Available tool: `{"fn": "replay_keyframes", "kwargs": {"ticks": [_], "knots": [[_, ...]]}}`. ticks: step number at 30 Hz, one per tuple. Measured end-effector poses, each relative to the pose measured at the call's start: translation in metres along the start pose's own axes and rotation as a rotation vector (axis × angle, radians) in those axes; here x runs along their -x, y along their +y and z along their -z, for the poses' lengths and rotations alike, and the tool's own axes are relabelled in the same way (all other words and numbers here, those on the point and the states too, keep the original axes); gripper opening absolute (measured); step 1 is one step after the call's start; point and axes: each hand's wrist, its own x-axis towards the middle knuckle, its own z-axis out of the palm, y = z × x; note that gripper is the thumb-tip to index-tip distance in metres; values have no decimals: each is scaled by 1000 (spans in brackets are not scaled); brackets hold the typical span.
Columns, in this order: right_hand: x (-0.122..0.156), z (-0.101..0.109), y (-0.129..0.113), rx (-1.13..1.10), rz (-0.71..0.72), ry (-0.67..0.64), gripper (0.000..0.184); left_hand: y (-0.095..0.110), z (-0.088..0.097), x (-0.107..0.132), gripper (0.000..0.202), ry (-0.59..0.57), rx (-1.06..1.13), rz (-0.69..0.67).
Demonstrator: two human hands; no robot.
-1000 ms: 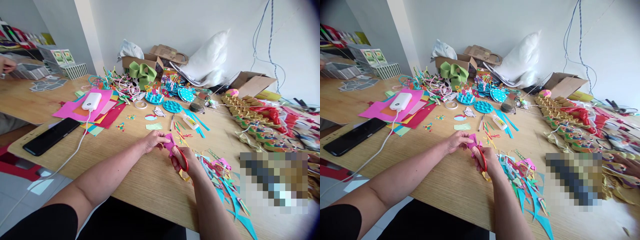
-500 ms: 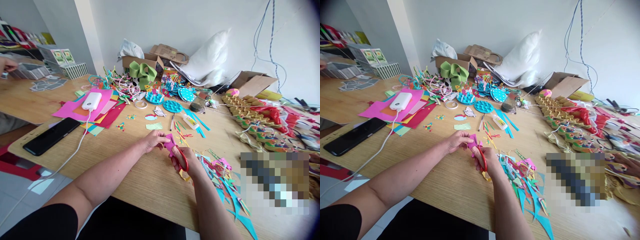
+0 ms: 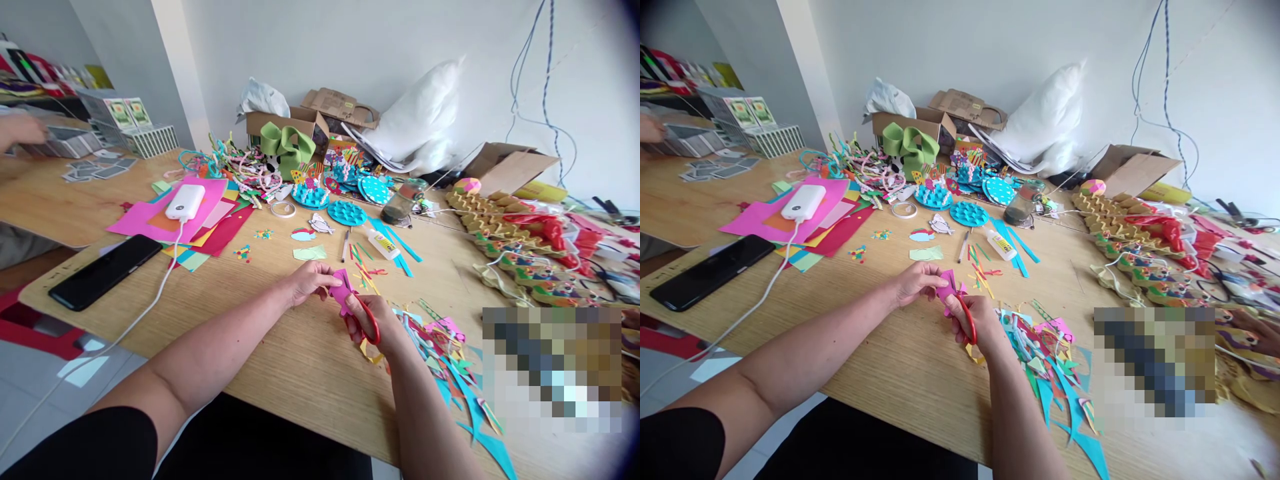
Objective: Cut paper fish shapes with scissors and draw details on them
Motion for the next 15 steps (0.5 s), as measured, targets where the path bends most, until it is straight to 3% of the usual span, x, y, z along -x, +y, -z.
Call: {"fn": "replay_keyframes", "kwargs": {"ticks": [15], "knots": [[-7, -1, 7, -30, -28, 15, 55, 2, -4, 2, 27, 32, -20, 6]]}}
